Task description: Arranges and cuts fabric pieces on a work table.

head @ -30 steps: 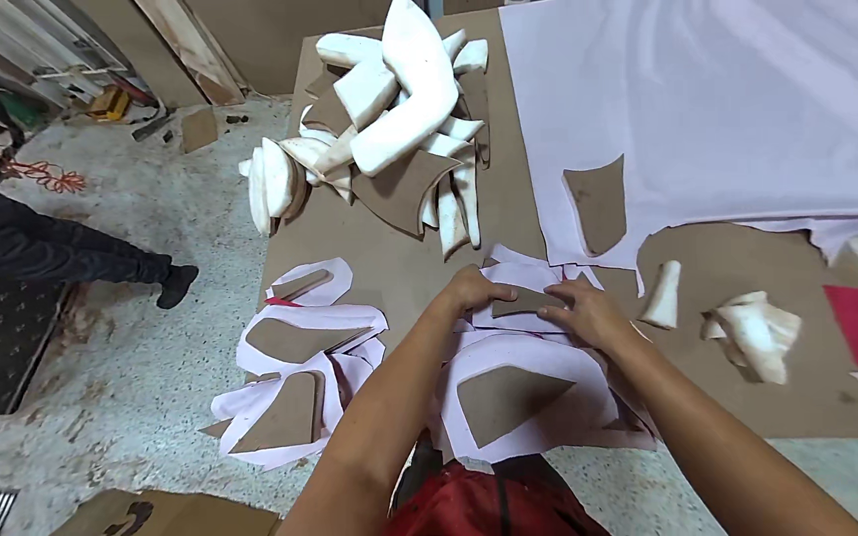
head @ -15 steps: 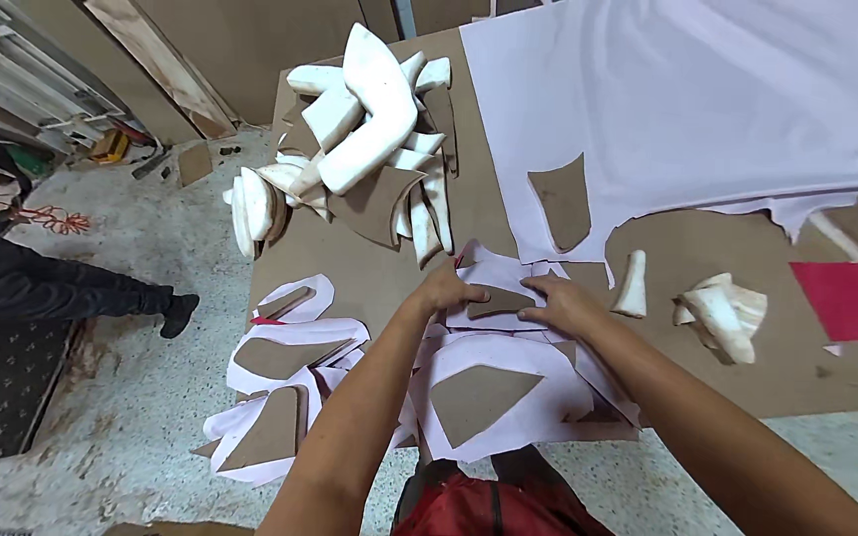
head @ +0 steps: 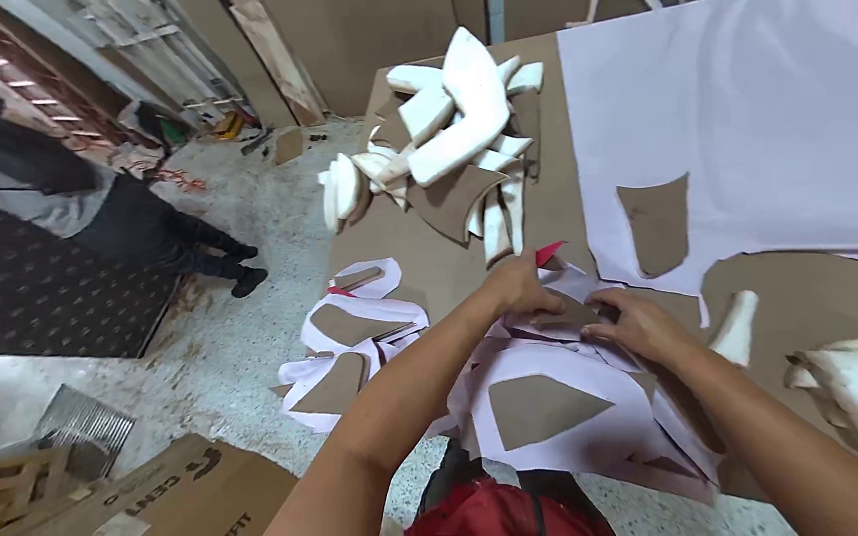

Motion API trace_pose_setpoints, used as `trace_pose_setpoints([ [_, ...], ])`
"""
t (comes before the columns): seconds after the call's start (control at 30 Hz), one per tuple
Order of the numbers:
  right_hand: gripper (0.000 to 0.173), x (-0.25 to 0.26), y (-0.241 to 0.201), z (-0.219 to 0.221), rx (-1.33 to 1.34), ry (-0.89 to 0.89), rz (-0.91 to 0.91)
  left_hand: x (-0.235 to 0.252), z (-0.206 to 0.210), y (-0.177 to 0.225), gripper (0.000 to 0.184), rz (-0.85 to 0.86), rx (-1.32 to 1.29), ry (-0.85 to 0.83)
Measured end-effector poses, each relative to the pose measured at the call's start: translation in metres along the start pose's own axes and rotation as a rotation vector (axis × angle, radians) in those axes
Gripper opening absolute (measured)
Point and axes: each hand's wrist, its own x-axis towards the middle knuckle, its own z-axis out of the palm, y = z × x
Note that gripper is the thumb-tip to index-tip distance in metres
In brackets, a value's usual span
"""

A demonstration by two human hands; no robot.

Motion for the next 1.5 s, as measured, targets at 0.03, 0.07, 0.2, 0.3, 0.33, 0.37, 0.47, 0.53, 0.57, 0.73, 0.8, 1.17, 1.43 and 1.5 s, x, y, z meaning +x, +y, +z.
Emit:
trace_pose_setpoints([
  [0.03, 0.046, 0.006, -0.008, 0.001, 0.010, 0.005, -0.025, -0.004, -0.010, -0.003, 0.099, 0.001, 0.005, 0.004],
  [0.07, 0.044, 0.013, -0.016, 0.002, 0.014, 0.012, -0.057, -0.010, -0.023, -0.006, 0.097, -0.002, -0.001, 0.007],
  [0.2, 0.041, 0.043, -0.071, 0.000, 0.015, 0.053, -0.195, -0.044, -0.080, -0.040, 0.096, 0.000, -0.005, 0.066],
  [0.3, 0.043, 0.071, -0.127, 0.007, -0.003, 0.028, -0.233, -0.059, -0.124, -0.092, 0.093, 0.060, -0.051, 0.125],
  [0.33, 0.043, 0.082, -0.145, 0.014, -0.008, 0.017, -0.235, -0.059, -0.136, -0.114, 0.090, 0.080, -0.105, 0.131],
  [0.37, 0.044, 0.093, -0.162, 0.022, -0.020, 0.001, -0.219, -0.056, -0.145, -0.137, 0.089, 0.089, -0.163, 0.123],
  [0.47, 0.046, 0.129, -0.199, 0.055, -0.032, -0.069, -0.106, -0.038, -0.158, -0.207, 0.085, 0.060, -0.350, 0.050],
  [0.53, 0.047, 0.153, -0.212, 0.083, -0.017, -0.105, -0.022, -0.013, -0.161, -0.253, 0.085, 0.045, -0.397, -0.004],
  [0.57, 0.047, 0.164, -0.216, 0.098, -0.011, -0.108, 0.016, 0.001, -0.162, -0.273, 0.087, 0.044, -0.411, -0.028],
  [0.73, 0.053, 0.197, -0.243, 0.142, -0.107, 0.033, 0.173, 0.049, -0.167, -0.331, 0.083, 0.052, -0.490, -0.114],
  [0.8, 0.066, 0.205, -0.255, 0.150, -0.182, 0.089, 0.148, 0.059, -0.167, -0.340, 0.079, 0.065, -0.540, -0.152],
  [1.17, 0.102, 0.206, -0.248, 0.171, -0.077, 0.130, 0.244, 0.088, -0.172, -0.346, 0.076, 0.061, -0.167, -0.110],
  [1.43, 0.023, 0.135, -0.279, 0.218, -0.381, -0.037, 0.349, 0.087, -0.172, -0.339, 0.078, 0.108, -0.086, -0.131],
  [1.5, 0.017, 0.137, -0.275, 0.224, -0.385, -0.044, 0.329, 0.087, -0.173, -0.333, 0.080, 0.125, -0.060, -0.161],
])
